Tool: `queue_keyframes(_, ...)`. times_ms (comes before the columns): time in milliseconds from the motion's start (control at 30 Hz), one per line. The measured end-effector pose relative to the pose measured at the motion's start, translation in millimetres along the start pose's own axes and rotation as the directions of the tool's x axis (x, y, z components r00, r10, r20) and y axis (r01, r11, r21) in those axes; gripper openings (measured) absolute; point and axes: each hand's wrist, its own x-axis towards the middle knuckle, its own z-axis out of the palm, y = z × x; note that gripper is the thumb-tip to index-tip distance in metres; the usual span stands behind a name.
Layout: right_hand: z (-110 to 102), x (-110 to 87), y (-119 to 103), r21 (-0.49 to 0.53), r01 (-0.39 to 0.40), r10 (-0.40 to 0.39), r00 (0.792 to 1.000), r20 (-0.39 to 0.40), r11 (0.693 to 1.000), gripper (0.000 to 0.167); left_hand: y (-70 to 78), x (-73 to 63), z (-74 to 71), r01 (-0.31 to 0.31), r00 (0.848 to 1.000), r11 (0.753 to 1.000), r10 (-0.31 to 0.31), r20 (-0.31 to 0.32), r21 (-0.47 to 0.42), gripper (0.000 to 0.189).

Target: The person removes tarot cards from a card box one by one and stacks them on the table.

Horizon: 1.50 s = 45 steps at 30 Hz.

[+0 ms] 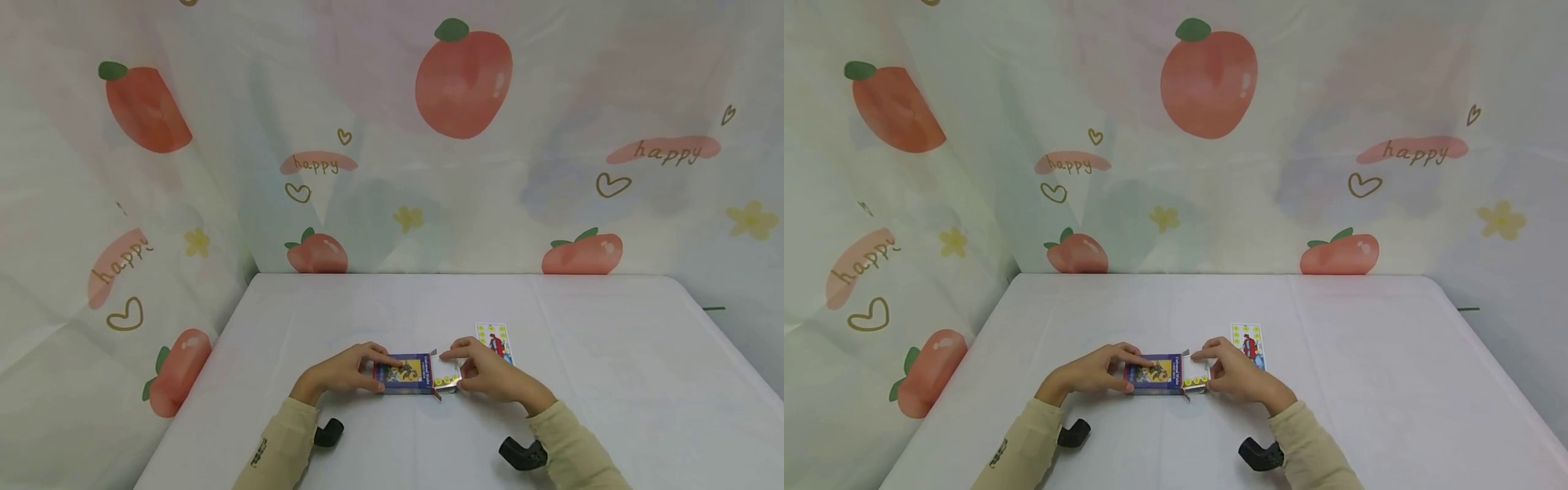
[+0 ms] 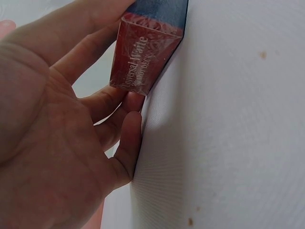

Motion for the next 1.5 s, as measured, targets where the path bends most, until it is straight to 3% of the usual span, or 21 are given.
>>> queue_keyframes(333, -9, -1.4, 8, 0.011, 0.025, -0.026, 0.999, 0.038, 1.000, 0.044, 1.1, -0.5, -0.2, 0.004, 1.000, 1.000, -0.004, -0.006, -0.006, 0.047)
queue_keyframes(767, -28, -6.9, 6, -0.003, 0.029, -0.029, 0.999, 0.013, 1.000, 0.040, 3.0, -1.8, -0.7, 0.003, 1.000, 1.000, -0.003, -0.002, -0.003, 0.047)
queue_keyframes(1200, -34, -8.3, 6, 0.016, -0.028, 0.030, 0.988, -0.149, 0.999, 0.038, 0.0, -0.6, 0.5, 0.011, 1.000, 1.000, -0.011, -0.001, -0.014, 0.048)
queue_keyframes(1367, -35, -8.0, 6, 0.085, -0.063, 0.080, 0.975, -0.210, 0.994, 0.042, 1.2, -1.0, 0.0, 0.016, 1.000, 1.000, -0.016, -0.004, -0.011, 0.047)
queue_keyframes(1500, -36, -9.1, 6, 0.038, -0.090, 0.097, 0.953, -0.288, 0.995, 0.044, 1.4, -0.6, -0.2, 0.022, 1.000, 1.000, -0.022, -0.003, -0.007, 0.047)
